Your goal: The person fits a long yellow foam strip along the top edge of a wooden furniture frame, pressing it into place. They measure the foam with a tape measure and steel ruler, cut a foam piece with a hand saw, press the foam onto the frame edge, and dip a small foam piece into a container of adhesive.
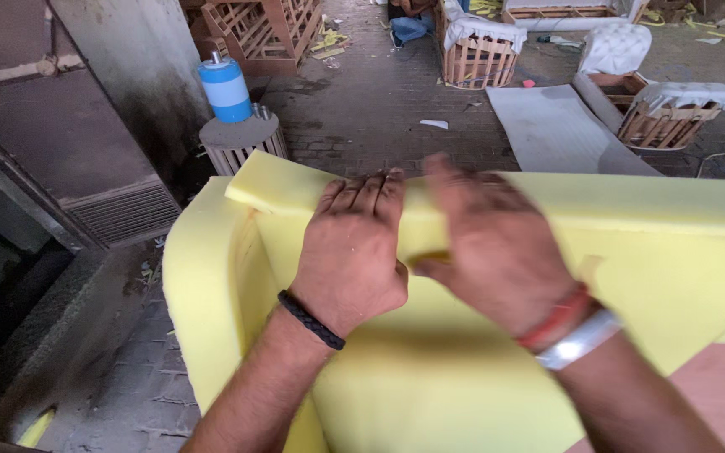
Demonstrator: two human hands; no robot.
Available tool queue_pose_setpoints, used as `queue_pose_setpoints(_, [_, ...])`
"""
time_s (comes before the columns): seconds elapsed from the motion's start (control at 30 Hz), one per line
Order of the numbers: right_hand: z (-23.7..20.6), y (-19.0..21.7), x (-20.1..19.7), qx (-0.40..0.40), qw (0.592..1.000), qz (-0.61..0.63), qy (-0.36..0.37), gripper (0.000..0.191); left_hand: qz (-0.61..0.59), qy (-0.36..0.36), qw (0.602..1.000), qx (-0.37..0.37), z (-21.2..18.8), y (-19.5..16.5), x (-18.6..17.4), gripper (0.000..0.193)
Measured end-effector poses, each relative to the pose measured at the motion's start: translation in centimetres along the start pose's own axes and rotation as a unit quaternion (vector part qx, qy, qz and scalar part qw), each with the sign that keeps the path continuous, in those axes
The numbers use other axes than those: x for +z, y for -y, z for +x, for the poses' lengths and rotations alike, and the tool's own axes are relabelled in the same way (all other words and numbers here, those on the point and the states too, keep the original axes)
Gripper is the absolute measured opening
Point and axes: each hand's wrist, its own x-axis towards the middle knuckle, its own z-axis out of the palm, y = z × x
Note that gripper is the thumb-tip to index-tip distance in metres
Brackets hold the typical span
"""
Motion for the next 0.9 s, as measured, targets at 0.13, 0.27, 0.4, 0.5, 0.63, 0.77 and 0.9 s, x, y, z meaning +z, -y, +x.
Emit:
queue_pose_setpoints(0.13, [-1.5,-2.4,-1.0,-0.059,0.993,-0.041,-0.096,0.097,0.010,0.023,0.999,-0.020,1.5,-1.3,-0.6,0.074])
queue_pose_setpoints(0.27, [-2.5,-3.3,1.1,-0.019,0.997,-0.024,-0.071,0.092,-0.034,0.001,0.999,0.011,3.5,-4.0,-0.3,0.074])
queue_pose_setpoints(0.4, [-3.2,-4.6,1.1,-0.053,0.996,0.003,-0.068,0.088,-0.067,0.022,0.997,0.009,2.9,-4.2,0.7,0.071])
queue_pose_setpoints(0.5, [-4.0,-6.3,-1.0,-0.052,0.995,-0.035,-0.073,0.091,-0.034,0.013,0.999,0.012,2.0,-4.1,1.3,0.072])
queue_pose_setpoints(0.63, [-5.1,-7.6,-2.4,-0.004,0.998,-0.050,-0.023,0.091,-0.003,0.008,1.000,0.027,2.8,-4.8,1.1,0.076])
queue_pose_setpoints(0.77, [-5.3,-7.5,-1.2,-0.002,0.997,-0.077,-0.027,0.093,-0.025,-0.018,0.997,0.071,4.9,-7.7,1.6,0.081])
queue_pose_setpoints(0.9, [-5.7,-8.8,-1.1,-0.048,0.993,-0.085,-0.064,0.096,-0.082,0.072,0.994,0.027,4.7,-8.8,3.1,0.071])
